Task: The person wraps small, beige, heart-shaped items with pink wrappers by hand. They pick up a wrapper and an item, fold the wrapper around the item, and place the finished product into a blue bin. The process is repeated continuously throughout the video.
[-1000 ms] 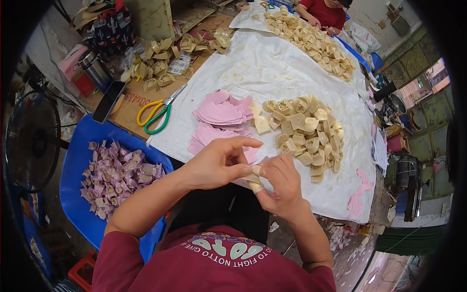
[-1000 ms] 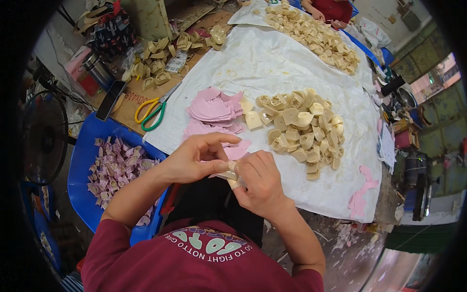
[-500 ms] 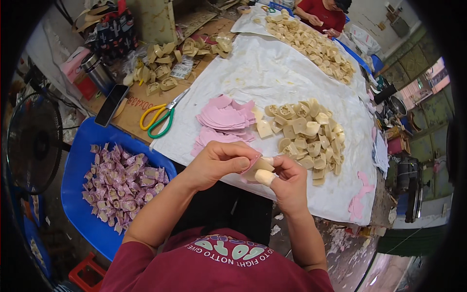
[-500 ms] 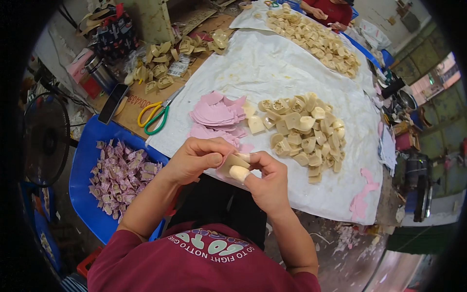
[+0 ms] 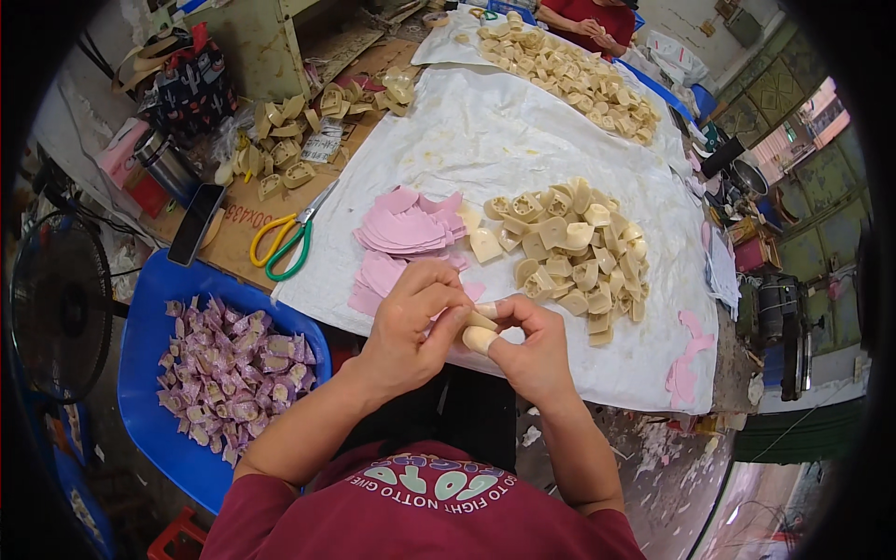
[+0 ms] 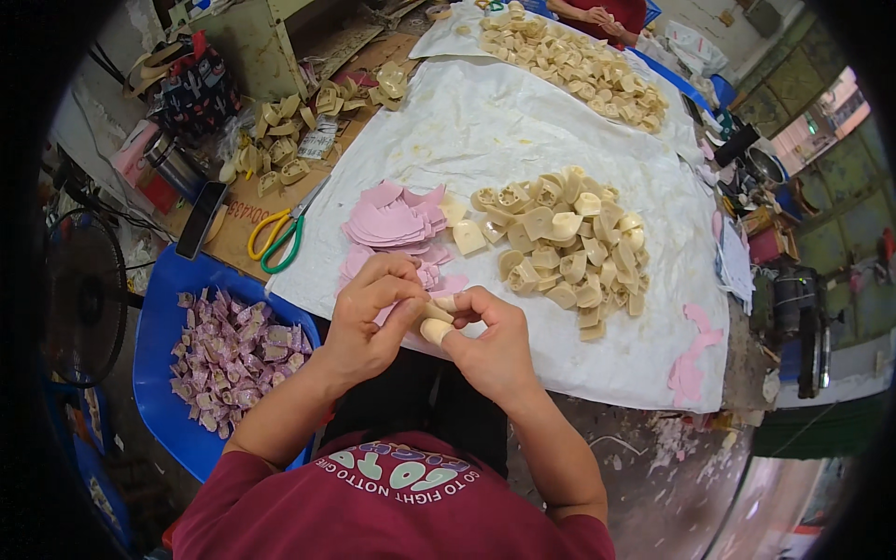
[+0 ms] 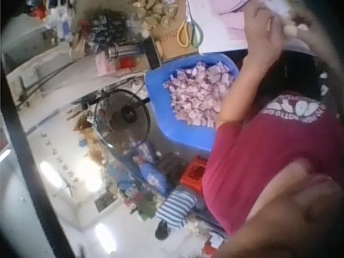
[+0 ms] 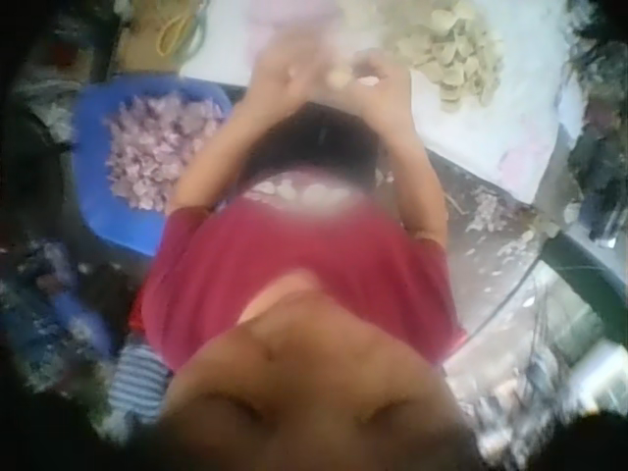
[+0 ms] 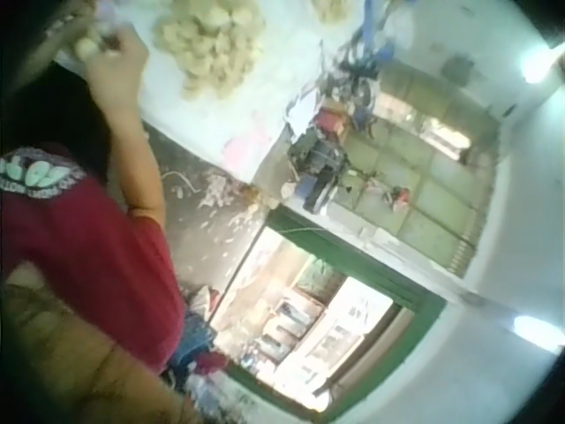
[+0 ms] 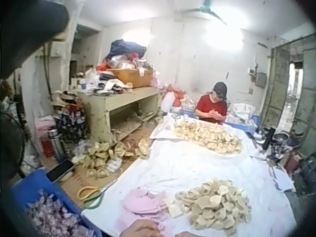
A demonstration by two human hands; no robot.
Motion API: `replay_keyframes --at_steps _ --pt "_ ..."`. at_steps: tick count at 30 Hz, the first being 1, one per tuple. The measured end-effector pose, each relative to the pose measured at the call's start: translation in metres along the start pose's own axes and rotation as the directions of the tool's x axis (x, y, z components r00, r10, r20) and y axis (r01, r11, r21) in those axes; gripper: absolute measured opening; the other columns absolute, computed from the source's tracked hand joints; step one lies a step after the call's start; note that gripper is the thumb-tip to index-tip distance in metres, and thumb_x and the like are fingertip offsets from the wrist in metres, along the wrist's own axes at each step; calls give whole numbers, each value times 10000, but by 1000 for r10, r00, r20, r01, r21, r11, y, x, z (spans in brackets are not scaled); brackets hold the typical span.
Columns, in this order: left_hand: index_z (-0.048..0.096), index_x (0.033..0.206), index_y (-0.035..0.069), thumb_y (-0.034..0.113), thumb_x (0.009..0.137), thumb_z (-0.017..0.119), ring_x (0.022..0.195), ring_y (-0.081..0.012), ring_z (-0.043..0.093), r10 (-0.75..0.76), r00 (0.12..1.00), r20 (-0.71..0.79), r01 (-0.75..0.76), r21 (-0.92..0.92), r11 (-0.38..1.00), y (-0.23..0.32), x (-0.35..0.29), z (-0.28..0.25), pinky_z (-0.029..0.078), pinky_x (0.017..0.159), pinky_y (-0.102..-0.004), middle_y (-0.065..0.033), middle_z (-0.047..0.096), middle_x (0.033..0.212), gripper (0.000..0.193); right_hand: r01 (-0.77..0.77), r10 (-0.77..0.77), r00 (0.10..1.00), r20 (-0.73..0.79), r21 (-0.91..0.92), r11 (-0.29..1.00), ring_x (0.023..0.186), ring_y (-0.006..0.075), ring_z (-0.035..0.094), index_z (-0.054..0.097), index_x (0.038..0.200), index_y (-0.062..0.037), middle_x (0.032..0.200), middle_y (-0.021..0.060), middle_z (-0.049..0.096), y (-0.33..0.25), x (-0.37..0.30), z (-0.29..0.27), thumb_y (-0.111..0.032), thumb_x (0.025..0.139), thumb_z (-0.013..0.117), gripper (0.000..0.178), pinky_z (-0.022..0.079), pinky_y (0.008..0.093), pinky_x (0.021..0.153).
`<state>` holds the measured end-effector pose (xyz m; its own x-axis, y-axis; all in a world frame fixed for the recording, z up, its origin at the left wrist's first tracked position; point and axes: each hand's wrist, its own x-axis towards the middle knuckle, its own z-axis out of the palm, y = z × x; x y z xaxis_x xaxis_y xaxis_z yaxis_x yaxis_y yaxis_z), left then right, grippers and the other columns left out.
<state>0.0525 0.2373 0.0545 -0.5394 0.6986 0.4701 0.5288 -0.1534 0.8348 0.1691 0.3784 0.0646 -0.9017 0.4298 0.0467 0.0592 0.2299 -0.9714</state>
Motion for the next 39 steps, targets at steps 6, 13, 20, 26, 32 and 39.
replay_keyframes --at_steps 6,13,20,26,32,39 --pt "639 930 10 -40 807 643 1042 -239 586 -230 971 64 227 -543 808 16 -18 1 479 870 -333 -154 501 1189 134 401 -387 915 111 -334 853 989 206 582 613 1104 -13 1058 99 626 -17 -6 -16 -109 714 772 432 451 326 851" --pt "620 964 14 -110 756 647 1047 -296 641 142 985 -103 -169 -332 928 17 -22 1 541 852 -350 -245 413 1306 244 137 -96 988 -118 420 897 1382 307 334 270 1477 -11 1505 152 327 5 -22 -24 -190 719 787 935 324 458 1081" --pt "621 973 25 -143 725 646 1076 -326 615 280 958 -64 -286 -325 902 22 -20 7 545 866 -387 -248 444 1277 301 -94 5 993 121 742 664 1173 260 560 561 1231 58 1237 174 605 9 -26 -14 -136 860 666 431 400 416 1026" --pt "623 977 33 -149 711 655 1023 -292 601 273 959 -74 -282 -275 919 20 -22 5 538 868 -382 -207 510 1190 324 -44 23 999 39 766 642 1043 254 641 663 1021 76 1092 222 669 -3 -31 -15 -69 917 592 192 458 387 968" --pt "599 950 9 -135 701 662 955 -301 612 352 932 -85 -350 33 936 16 -19 9 535 764 -348 -201 564 1084 294 67 -14 995 -97 572 818 1109 238 612 636 1096 86 1159 216 646 -17 -41 3 -10 923 544 218 463 338 974" --pt "589 945 10 -147 696 648 922 -303 615 258 951 -170 -256 30 966 12 -15 20 526 732 -339 -205 570 1086 300 279 -287 943 -168 -67 958 1066 260 643 618 1117 57 1147 213 652 -19 -31 12 -2 848 643 276 506 325 893"
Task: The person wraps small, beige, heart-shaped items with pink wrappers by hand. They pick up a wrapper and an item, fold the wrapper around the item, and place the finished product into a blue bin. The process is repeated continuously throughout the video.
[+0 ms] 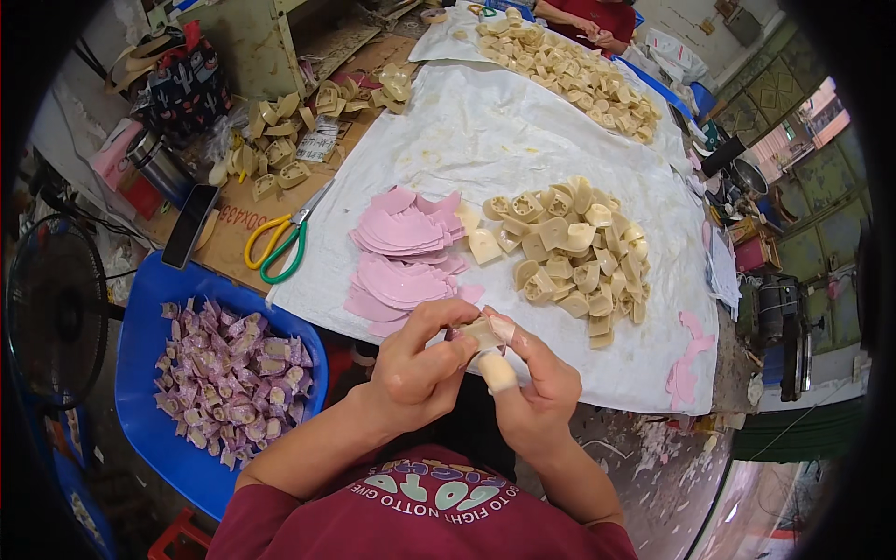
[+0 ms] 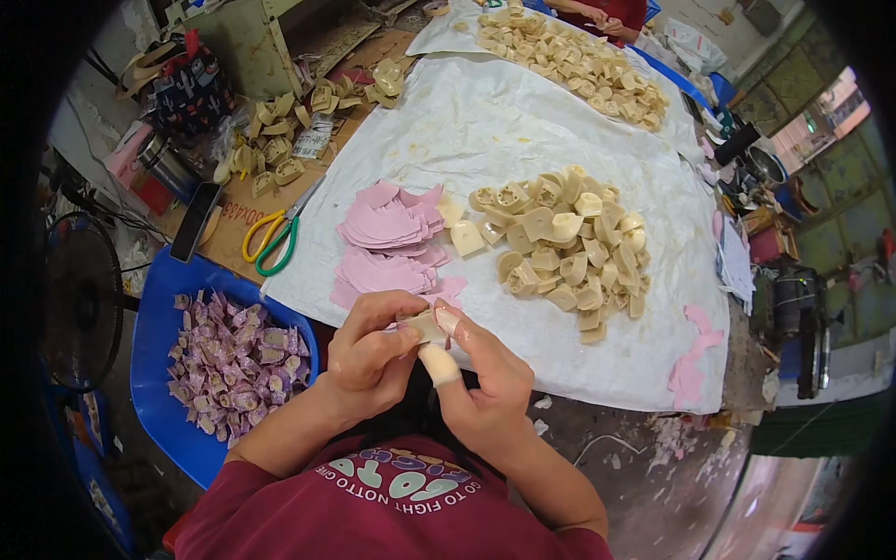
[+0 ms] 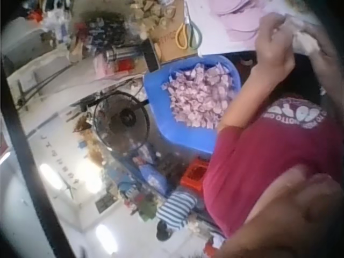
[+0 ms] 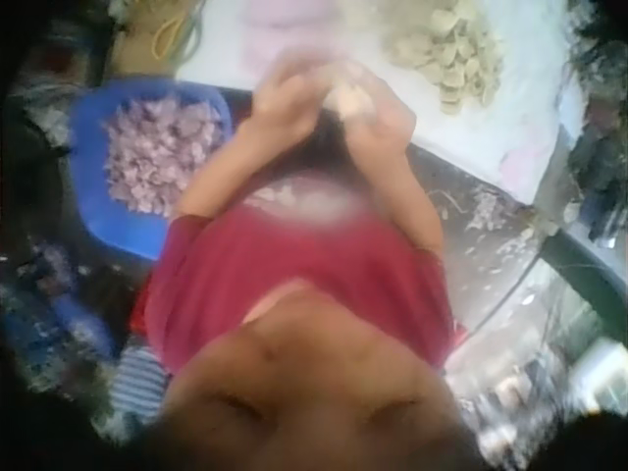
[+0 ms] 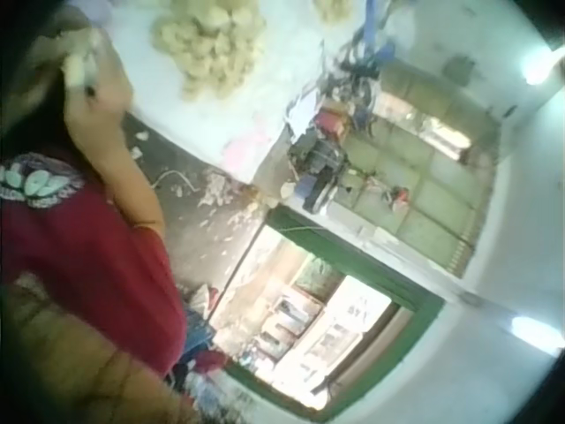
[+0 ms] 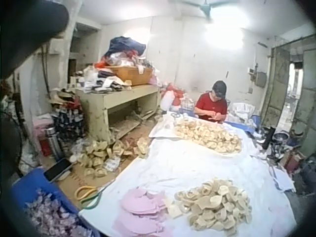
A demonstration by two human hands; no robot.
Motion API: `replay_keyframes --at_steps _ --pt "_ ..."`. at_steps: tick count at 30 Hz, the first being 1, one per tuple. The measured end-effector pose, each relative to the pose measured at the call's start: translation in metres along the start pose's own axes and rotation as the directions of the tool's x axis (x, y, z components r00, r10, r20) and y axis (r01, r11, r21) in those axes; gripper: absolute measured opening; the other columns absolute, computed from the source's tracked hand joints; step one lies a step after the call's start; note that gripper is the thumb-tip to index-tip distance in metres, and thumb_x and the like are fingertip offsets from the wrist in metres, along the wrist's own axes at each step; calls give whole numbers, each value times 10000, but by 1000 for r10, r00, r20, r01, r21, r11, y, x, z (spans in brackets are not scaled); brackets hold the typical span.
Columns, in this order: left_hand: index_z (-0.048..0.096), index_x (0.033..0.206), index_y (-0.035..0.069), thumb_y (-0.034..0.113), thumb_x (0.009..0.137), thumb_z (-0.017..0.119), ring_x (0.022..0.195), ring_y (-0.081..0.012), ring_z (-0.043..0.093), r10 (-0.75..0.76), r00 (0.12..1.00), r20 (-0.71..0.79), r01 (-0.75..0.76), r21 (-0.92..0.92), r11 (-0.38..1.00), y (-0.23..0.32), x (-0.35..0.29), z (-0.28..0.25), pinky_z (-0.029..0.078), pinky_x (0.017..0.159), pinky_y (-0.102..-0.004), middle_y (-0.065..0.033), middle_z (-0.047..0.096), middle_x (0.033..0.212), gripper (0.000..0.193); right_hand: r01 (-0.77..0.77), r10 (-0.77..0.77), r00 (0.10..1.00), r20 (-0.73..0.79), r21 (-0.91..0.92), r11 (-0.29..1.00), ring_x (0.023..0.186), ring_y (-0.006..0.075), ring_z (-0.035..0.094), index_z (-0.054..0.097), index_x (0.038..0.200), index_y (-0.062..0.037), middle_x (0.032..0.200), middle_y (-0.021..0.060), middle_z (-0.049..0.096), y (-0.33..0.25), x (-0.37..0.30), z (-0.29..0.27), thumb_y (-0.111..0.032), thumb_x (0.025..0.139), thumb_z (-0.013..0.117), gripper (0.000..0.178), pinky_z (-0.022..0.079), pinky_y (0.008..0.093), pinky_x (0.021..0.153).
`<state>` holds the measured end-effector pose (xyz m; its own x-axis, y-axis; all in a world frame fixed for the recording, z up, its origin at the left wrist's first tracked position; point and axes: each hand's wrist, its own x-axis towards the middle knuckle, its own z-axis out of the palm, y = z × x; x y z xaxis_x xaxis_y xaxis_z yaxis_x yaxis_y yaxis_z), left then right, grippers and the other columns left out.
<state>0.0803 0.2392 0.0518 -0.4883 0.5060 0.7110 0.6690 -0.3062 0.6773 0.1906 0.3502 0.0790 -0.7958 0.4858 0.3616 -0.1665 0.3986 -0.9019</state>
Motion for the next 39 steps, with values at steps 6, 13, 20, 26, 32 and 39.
replay_keyframes --at_steps 6,13,20,26,32,39 --pt "605 922 26 -139 730 630 956 -264 616 -181 982 -60 170 -161 972 -3 -4 8 521 745 -324 -191 562 1134 255 167 -171 985 -35 -94 981 974 278 668 617 1048 22 1088 186 662 17 7 1 19 781 690 276 531 331 823" --pt "608 934 23 -112 772 613 954 -234 625 -388 921 42 382 -297 875 -8 -2 6 525 722 -308 -163 557 1115 211 339 -336 940 55 -59 939 1045 333 618 563 1007 -22 1075 138 655 41 23 -1 24 730 701 313 487 415 898" --pt "579 933 9 -86 822 617 911 -163 636 -537 834 127 547 -319 774 -14 -2 12 553 744 -267 -117 553 1105 150 -149 91 956 280 192 970 1232 304 505 668 990 -30 1163 130 642 48 29 -23 -72 796 680 199 386 437 1022" --pt "578 957 38 46 850 687 932 -154 630 -724 495 481 751 -656 78 -15 1 5 574 782 -326 -65 600 1064 153 -354 246 927 283 447 821 1275 284 475 677 1032 -36 1208 117 632 47 17 -24 -48 824 650 210 353 412 1050" --pt "531 964 17 -21 890 605 813 -107 635 -683 709 174 648 -542 535 -13 -5 15 556 683 -234 -47 561 1025 111 149 -140 987 84 -110 983 1128 342 563 632 921 -41 1030 93 674 41 23 -9 1 788 628 139 406 422 978" --pt "501 965 -1 -72 881 576 848 -117 632 -614 768 179 624 -419 659 -16 -11 15 552 689 -236 -72 505 1079 133 128 -107 983 151 -141 982 1129 352 554 631 911 -33 1019 95 676 44 21 -13 35 746 601 180 406 435 973"
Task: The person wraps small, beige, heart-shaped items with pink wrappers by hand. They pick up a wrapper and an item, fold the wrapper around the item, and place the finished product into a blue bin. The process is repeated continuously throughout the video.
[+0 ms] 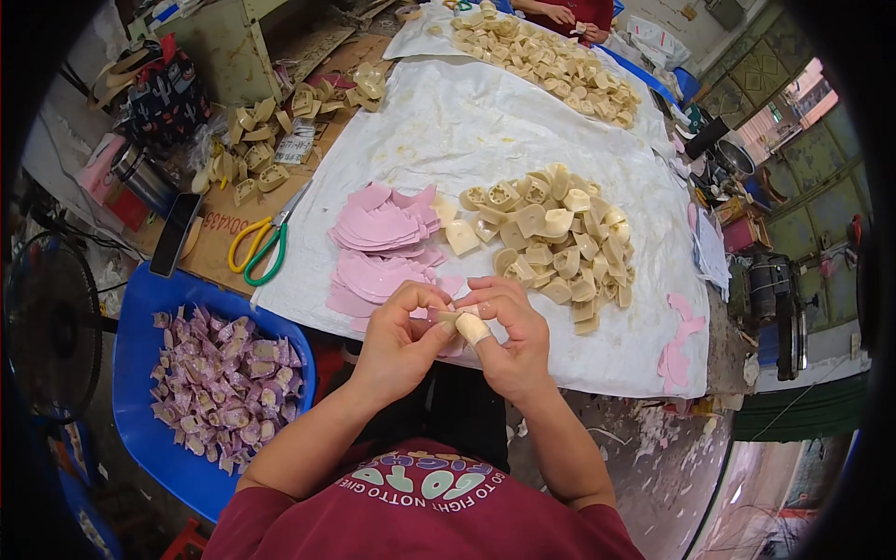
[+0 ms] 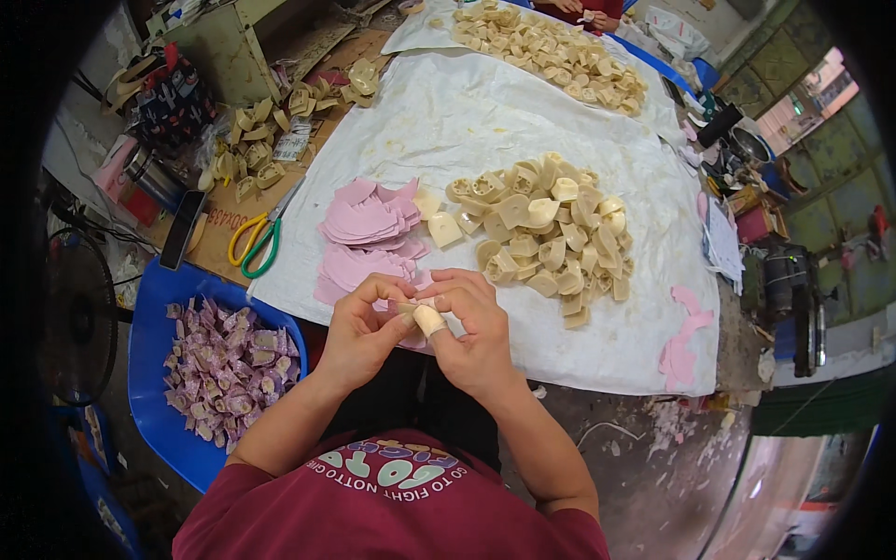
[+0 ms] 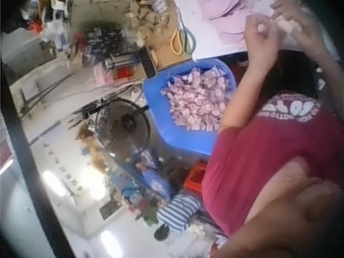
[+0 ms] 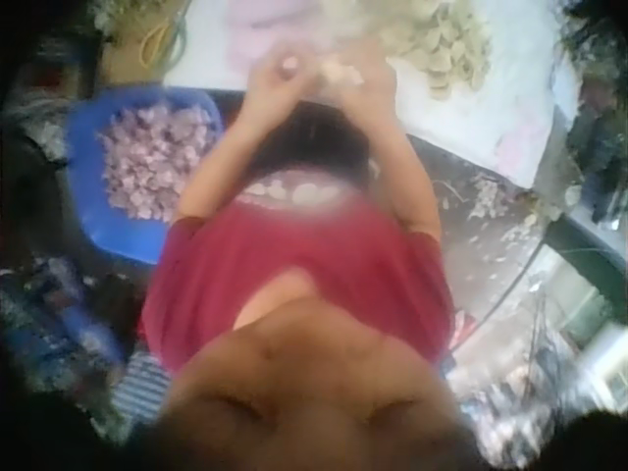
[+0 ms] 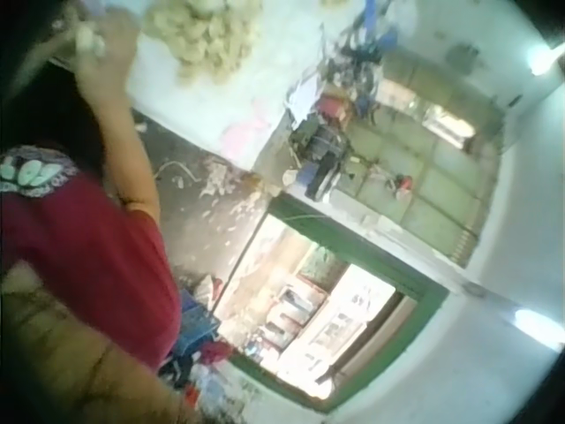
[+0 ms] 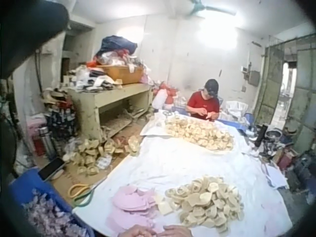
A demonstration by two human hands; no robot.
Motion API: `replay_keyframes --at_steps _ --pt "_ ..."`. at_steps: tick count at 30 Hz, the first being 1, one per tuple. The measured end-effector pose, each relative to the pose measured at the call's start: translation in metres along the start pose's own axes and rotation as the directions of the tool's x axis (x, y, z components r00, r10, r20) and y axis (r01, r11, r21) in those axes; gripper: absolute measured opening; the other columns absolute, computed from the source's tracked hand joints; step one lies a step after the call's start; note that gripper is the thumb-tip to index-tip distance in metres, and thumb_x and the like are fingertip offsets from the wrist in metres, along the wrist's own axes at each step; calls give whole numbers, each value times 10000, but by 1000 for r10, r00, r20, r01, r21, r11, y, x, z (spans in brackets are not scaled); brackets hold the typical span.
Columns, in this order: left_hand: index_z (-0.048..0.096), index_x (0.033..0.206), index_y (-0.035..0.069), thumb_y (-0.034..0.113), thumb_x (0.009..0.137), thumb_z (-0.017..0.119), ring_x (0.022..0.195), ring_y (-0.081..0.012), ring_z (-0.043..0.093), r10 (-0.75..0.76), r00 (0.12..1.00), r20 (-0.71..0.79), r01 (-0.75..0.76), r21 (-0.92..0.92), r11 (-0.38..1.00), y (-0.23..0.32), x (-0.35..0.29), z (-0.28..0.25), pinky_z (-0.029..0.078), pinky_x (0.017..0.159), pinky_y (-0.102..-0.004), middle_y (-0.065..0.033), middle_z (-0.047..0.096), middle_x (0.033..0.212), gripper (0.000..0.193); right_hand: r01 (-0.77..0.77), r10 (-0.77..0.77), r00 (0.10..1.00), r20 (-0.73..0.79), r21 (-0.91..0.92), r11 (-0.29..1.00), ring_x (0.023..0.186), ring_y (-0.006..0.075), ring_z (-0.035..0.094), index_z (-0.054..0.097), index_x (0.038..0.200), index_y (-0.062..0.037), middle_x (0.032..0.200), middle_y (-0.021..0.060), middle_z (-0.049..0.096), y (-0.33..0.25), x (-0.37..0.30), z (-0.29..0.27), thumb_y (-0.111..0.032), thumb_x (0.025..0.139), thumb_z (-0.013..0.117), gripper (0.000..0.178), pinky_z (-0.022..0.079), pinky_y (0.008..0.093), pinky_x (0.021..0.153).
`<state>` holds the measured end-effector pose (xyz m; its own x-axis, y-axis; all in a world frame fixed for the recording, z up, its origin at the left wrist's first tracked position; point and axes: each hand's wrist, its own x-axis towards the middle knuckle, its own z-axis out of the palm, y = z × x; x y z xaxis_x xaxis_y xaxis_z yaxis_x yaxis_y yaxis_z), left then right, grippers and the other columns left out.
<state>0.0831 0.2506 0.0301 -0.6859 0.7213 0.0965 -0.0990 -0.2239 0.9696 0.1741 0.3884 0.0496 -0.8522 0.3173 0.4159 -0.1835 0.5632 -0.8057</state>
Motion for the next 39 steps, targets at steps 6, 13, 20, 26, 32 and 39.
replay_keyframes --at_steps 6,13,20,26,32,39 --pt "499 1164 -4 -32 864 620 940 -183 642 148 989 -15 -142 207 968 -6 -4 -4 561 795 -304 -128 478 1217 325 35 -37 999 -35 -36 999 1139 355 544 634 911 -22 1044 105 673 2 2 0 43 729 594 197 401 436 978" --pt "320 1414 74 319 984 510 1008 -270 652 -345 894 284 436 -728 529 6 1 -4 567 821 -417 -143 593 1135 530 217 -289 943 -166 -350 911 1189 340 523 651 960 0 1198 143 625 -4 -10 11 -20 783 646 179 424 430 963" --pt "132 1513 125 231 1002 431 888 -179 613 -305 944 128 315 -629 711 24 -9 3 544 733 -369 -100 580 1078 601 -313 384 922 58 697 645 905 73 537 489 1367 -33 1256 116 570 -13 -8 28 -114 930 565 450 438 186 659" --pt "85 1534 153 191 1002 387 707 -131 558 -285 959 7 218 -659 720 25 -7 13 473 565 -276 -67 576 959 614 -404 335 909 248 721 563 688 24 497 471 1388 -42 958 15 608 -9 -11 27 -91 961 504 432 419 178 576" --pt "190 1519 162 233 1014 408 519 -69 468 -183 979 -86 143 -341 929 15 -7 16 377 420 -203 -23 556 822 555 -336 396 914 85 704 625 705 56 567 517 1352 -50 1000 27 607 -12 -2 40 -104 959 535 397 475 202 612" --pt "272 1495 140 230 1005 453 502 -42 433 -228 970 -86 172 -422 890 22 0 16 348 400 -190 1 541 795 530 -571 411 820 400 628 528 1038 146 599 449 1399 -67 1326 120 540 -3 -6 25 -94 945 548 466 502 245 818"
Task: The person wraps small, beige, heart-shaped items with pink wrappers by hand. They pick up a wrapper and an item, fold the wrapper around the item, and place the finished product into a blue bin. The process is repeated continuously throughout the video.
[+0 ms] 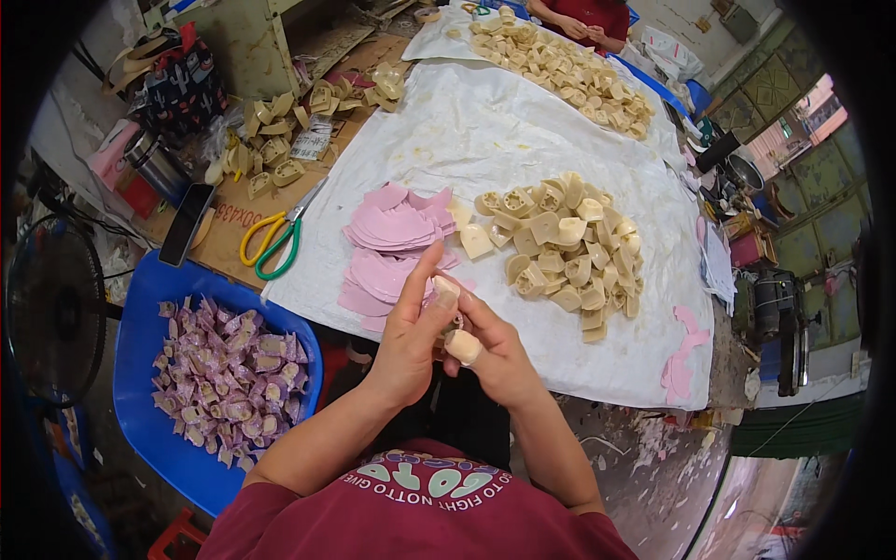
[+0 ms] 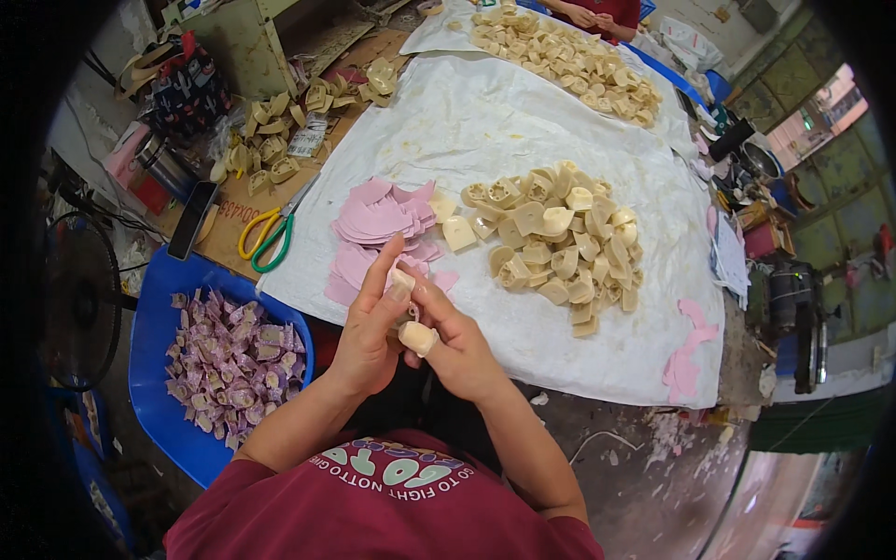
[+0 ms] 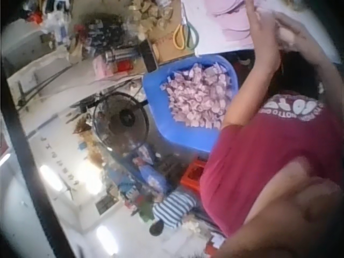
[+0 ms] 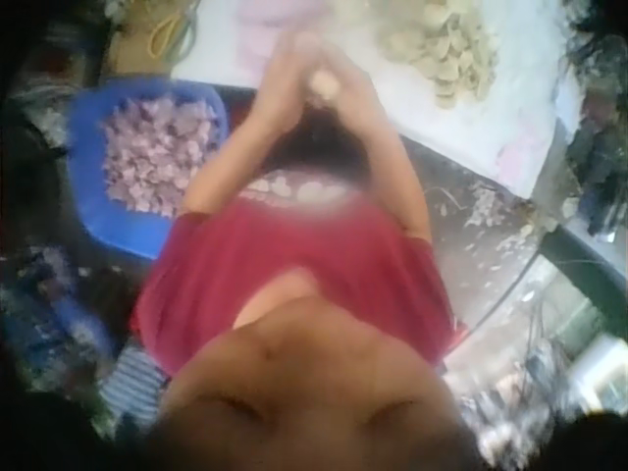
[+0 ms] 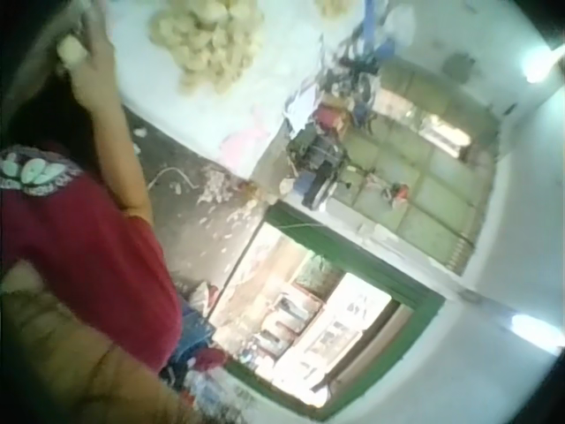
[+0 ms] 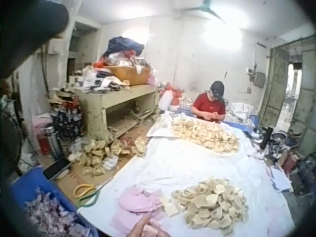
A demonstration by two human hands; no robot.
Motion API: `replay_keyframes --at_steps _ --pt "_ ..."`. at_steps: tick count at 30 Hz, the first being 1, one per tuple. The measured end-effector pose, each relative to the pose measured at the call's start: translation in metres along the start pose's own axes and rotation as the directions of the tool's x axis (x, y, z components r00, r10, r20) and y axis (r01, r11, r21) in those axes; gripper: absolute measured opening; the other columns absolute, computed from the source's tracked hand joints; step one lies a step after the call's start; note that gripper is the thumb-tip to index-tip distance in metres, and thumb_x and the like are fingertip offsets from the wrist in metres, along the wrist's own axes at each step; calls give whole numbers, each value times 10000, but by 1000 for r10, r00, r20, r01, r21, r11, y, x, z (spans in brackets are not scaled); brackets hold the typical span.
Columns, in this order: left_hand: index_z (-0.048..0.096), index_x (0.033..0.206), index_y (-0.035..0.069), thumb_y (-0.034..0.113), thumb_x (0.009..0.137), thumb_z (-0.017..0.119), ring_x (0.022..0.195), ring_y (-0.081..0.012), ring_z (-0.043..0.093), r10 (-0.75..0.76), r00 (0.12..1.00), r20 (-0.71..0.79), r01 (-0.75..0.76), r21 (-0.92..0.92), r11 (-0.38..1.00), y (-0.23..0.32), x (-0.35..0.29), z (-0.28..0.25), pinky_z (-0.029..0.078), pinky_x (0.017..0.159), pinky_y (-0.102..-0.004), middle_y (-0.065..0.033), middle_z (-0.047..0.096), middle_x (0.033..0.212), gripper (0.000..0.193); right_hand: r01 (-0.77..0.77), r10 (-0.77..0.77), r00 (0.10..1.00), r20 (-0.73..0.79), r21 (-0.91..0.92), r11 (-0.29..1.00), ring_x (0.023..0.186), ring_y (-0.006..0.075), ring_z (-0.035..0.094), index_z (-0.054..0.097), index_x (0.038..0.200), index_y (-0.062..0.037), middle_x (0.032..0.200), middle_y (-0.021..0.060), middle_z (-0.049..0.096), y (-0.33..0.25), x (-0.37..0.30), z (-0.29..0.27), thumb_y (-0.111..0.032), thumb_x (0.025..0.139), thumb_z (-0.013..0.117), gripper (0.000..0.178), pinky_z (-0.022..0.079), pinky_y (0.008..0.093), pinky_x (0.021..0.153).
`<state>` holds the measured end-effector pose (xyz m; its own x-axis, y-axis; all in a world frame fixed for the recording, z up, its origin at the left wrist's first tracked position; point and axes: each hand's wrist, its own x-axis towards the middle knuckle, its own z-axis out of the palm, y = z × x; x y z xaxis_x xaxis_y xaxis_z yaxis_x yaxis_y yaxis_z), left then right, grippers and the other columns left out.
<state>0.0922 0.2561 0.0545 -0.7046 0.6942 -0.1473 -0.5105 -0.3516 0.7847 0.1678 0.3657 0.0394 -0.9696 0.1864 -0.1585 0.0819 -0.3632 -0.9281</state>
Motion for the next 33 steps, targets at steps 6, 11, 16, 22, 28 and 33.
replay_keyframes --at_steps 6,11,16,22,28,33 --pt "201 1514 154 235 1001 470 538 -70 480 -121 985 122 129 -61 990 -2 6 -19 377 413 -196 -17 554 812 585 333 -354 935 20 -394 857 1159 199 541 478 1371 -59 1454 147 417 21 9 -9 -96 872 630 523 456 308 933" --pt "44 1535 219 245 998 487 712 -101 552 -184 963 197 211 -124 970 8 1 -18 466 521 -244 -56 556 950 696 236 -255 967 -14 -327 915 1127 194 530 516 1339 -51 1500 145 352 2 -1 -1 -99 832 668 532 439 320 944" --pt "-10 1535 282 287 971 519 798 -138 573 -161 928 337 218 -140 966 0 -2 -28 500 613 -285 -100 552 1093 774 312 -315 948 39 -292 904 822 92 576 509 1353 -62 1498 127 361 6 -3 -5 -76 834 665 542 500 236 736" --pt "-54 1535 267 137 915 638 951 -150 593 -9 884 468 114 -196 974 2 -3 -33 496 831 -321 -93 546 1157 938 312 -316 939 133 54 949 1112 131 561 479 1373 -37 1520 107 335 -4 -3 -4 -72 863 649 539 485 267 883" --pt "34 1545 192 -12 831 660 1024 -214 603 146 865 479 -305 272 913 7 4 -38 484 882 -316 -137 554 1195 971 255 -268 962 57 169 952 1241 216 517 465 1383 -29 1535 106 304 7 -2 -12 -182 921 618 511 422 319 1016" --pt "290 1479 102 -57 703 682 916 -322 590 226 694 684 -716 623 314 22 11 -34 498 797 -364 -167 549 1047 884 -15 41 984 -175 146 989 861 202 686 629 1149 13 997 101 680 -1 -13 -29 -197 941 604 296 587 347 741"
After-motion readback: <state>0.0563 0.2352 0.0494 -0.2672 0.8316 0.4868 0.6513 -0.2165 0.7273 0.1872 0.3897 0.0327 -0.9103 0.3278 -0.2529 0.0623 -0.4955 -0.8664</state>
